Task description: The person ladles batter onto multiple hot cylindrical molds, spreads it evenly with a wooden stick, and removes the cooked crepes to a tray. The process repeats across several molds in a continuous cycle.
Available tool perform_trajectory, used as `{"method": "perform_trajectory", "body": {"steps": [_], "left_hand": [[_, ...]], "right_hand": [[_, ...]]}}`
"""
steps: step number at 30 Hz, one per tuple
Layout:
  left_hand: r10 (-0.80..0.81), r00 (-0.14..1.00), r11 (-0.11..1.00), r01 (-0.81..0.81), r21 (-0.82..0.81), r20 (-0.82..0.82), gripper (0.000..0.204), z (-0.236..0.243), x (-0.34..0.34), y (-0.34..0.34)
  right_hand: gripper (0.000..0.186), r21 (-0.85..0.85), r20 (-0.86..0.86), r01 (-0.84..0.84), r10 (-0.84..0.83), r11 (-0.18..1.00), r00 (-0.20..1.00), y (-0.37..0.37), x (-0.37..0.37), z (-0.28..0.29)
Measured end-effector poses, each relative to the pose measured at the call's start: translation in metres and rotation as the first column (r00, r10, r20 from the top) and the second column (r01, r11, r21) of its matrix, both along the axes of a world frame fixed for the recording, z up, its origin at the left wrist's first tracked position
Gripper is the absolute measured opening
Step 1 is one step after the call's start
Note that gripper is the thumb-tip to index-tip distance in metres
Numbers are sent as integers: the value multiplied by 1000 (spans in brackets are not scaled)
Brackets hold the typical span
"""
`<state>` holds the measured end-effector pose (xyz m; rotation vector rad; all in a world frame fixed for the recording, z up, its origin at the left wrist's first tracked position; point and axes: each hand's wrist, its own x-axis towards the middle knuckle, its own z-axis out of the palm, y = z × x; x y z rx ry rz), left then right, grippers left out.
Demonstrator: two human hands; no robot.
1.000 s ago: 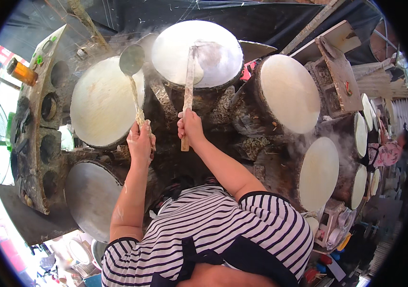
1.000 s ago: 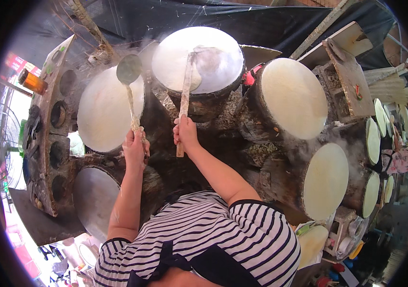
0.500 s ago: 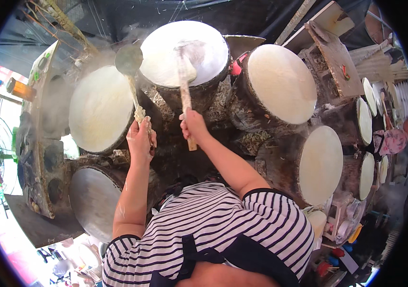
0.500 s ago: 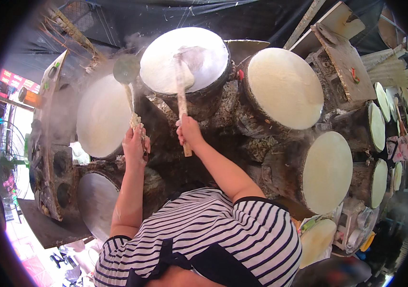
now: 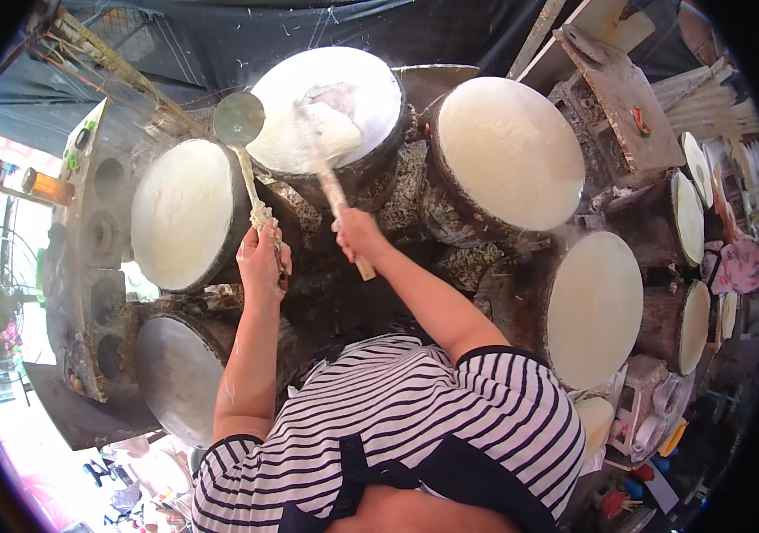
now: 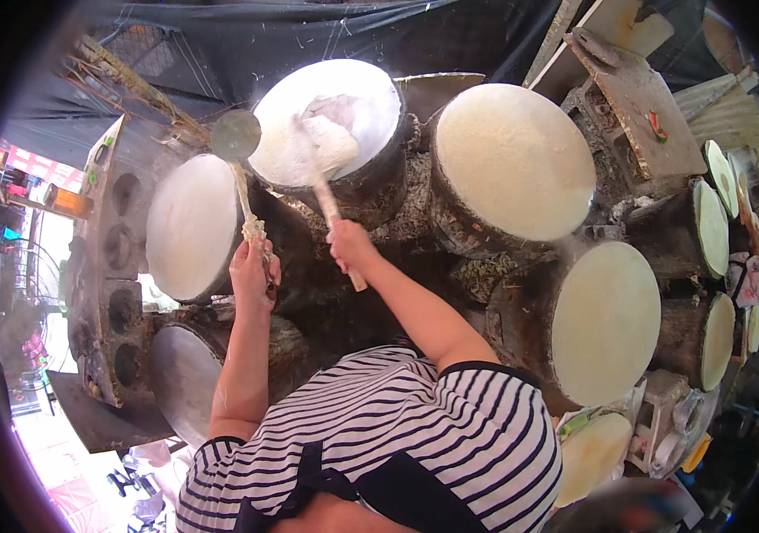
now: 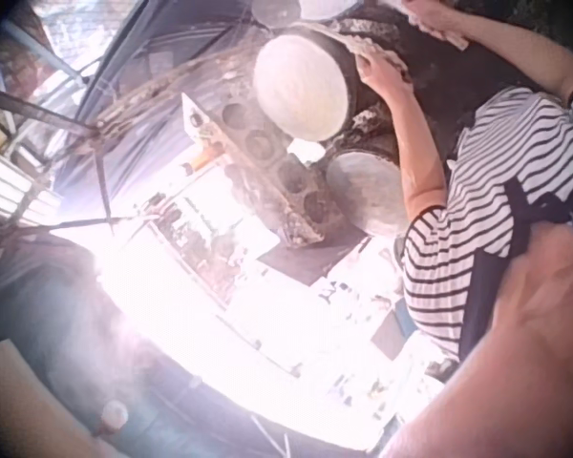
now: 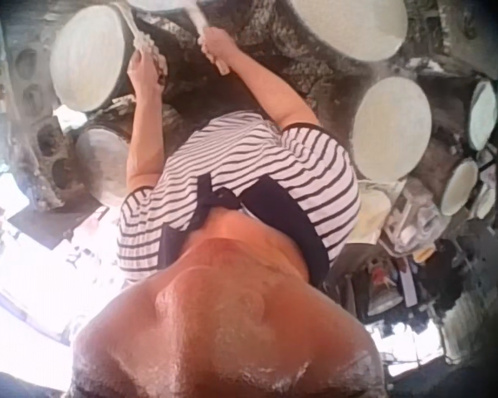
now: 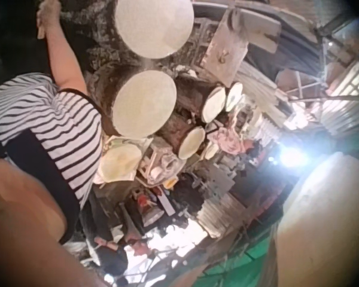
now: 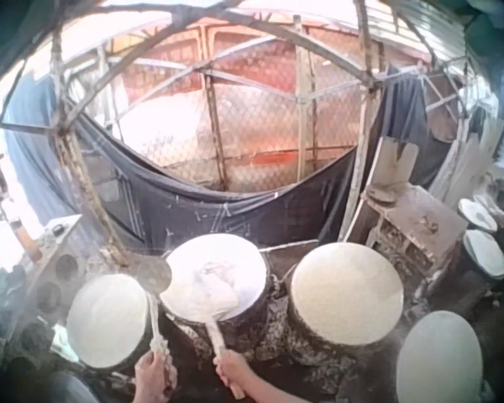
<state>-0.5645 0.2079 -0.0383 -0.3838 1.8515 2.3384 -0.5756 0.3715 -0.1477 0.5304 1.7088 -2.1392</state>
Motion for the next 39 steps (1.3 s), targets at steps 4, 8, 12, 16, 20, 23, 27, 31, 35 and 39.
{"method": "perform_trajectory", "body": {"steps": [4, 8, 12, 16, 20, 23, 27, 31, 35, 39], "left_hand": [[2, 1000, 1000, -2, -8, 5, 14, -2, 2, 12], [17, 1000, 999, -17, -27, -11, 14, 2, 1, 21], [76, 997, 997, -76, -4, -19, 14, 2, -3, 37], [93, 996, 995, -93, -23, -8, 15, 3, 0, 44], [37, 999, 999, -38, -39, -12, 18, 3, -1, 44], [54, 999, 997, -54, -47, -10, 18, -1, -5, 38], [27, 1000, 1000, -26, -9, 6, 18, -6, -20, 29], [-27, 1000, 1000, 27, -16, 6, 16, -3, -40, 26], [-12, 1000, 1000, 13, -17, 21, 15, -4, -48, 14], [-73, 997, 997, 73, -23, 34, 17, -10, -55, -2]], "right_hand": [[40, 473, -142, -203, 302, 857, 943, 9, -7, -14], [44, 540, -147, -179, 301, 823, 942, 74, -15, -2], [49, 180, 35, -47, 41, 983, 999, 81, -15, 9], [47, 409, -99, -272, 339, 871, 936, 60, 4, 14], [40, 829, -514, 287, 451, 480, 729, 109, -38, -72], [45, 609, -79, -133, 227, 782, 971, 124, -41, 8], [47, 505, -1, -227, 264, 832, 965, 108, -16, 27], [47, 882, -372, 200, 372, 426, 850, 134, -49, -58], [34, 919, -173, 60, 264, 389, 949, 128, -53, -6], [40, 984, -112, 57, 345, 167, 932, 115, -21, 4]]}}
